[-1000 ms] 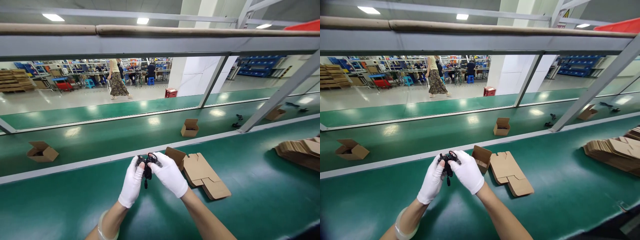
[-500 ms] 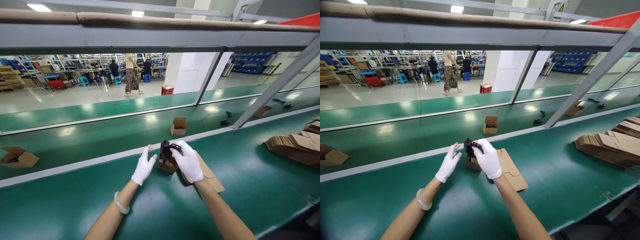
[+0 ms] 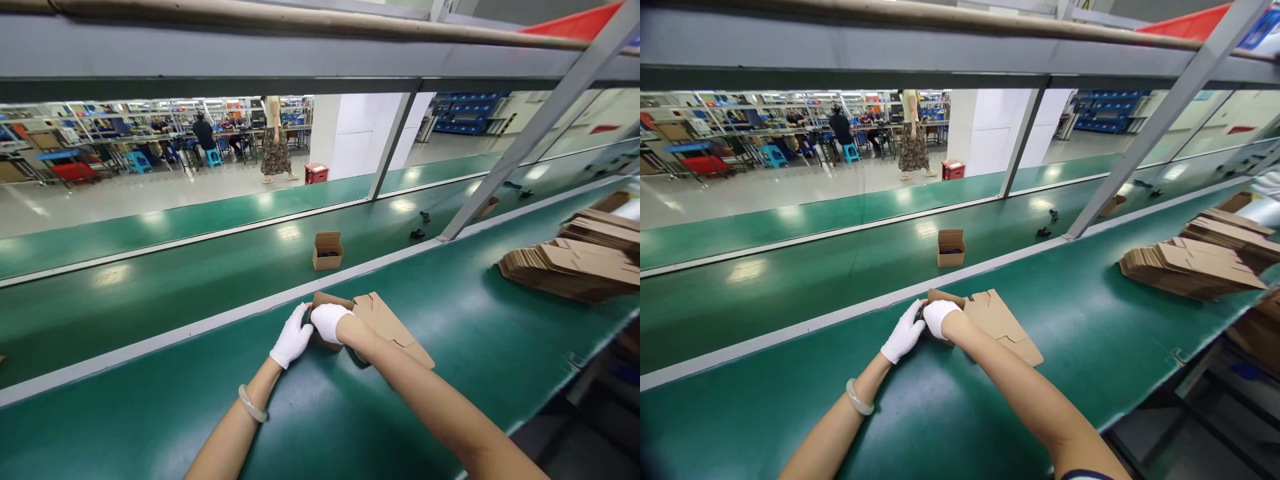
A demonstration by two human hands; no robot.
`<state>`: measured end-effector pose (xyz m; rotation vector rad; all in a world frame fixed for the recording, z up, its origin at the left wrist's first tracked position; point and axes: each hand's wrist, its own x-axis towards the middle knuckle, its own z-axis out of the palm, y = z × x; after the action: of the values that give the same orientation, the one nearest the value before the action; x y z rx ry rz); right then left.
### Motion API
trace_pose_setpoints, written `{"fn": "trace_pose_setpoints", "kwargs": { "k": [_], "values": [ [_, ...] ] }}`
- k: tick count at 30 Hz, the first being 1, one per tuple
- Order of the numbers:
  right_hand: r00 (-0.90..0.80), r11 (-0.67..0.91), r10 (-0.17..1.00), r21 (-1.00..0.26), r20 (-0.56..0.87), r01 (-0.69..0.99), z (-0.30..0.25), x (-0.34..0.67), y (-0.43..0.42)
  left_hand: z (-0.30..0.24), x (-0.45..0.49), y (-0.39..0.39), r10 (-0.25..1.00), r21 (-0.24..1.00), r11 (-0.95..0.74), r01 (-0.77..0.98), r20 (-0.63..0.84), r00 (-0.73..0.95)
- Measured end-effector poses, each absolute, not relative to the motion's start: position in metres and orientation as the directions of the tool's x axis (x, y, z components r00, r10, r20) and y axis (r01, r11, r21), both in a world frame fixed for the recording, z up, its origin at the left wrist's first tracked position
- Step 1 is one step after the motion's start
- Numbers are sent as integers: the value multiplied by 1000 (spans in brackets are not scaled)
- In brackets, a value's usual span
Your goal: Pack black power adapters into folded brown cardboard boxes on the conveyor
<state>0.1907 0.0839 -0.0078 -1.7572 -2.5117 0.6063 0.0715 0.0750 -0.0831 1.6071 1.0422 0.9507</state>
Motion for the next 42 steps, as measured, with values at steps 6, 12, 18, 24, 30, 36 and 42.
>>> {"fn": "trace_pose_setpoints", "kwargs": {
  "k": [6, 12, 18, 24, 30, 36, 42],
  "values": [
    [-413, 300, 876, -391, -249, 870, 2, 204, 85, -91, 83, 76, 956, 976, -149, 160, 101, 275],
    [-343, 262, 933, -443, -112, 857, 37, 258, 64, -88, 92, 89, 987, 981, -100, 167, 76, 140],
    [284, -318, 918, -84, -277, 944, 26, 313, 96, -86, 81, 93, 995, 970, -96, 222, 97, 7],
    [335, -388, 859, -67, -386, 919, -5, 324, 114, -65, -28, 130, 943, 915, -18, 404, 150, -297],
    [334, -360, 885, -24, -323, 933, 8, 316, 114, -46, -151, 155, 825, 761, 220, 610, 188, -533],
    [274, -282, 947, -27, -169, 959, 47, 288, 94, -48, -182, 146, 771, 593, 339, 730, 270, -577],
    [149, -155, 985, -68, -91, 986, 80, 255, 70, -54, -159, 127, 862, 380, 233, 895, 344, -371]
  ]
}}
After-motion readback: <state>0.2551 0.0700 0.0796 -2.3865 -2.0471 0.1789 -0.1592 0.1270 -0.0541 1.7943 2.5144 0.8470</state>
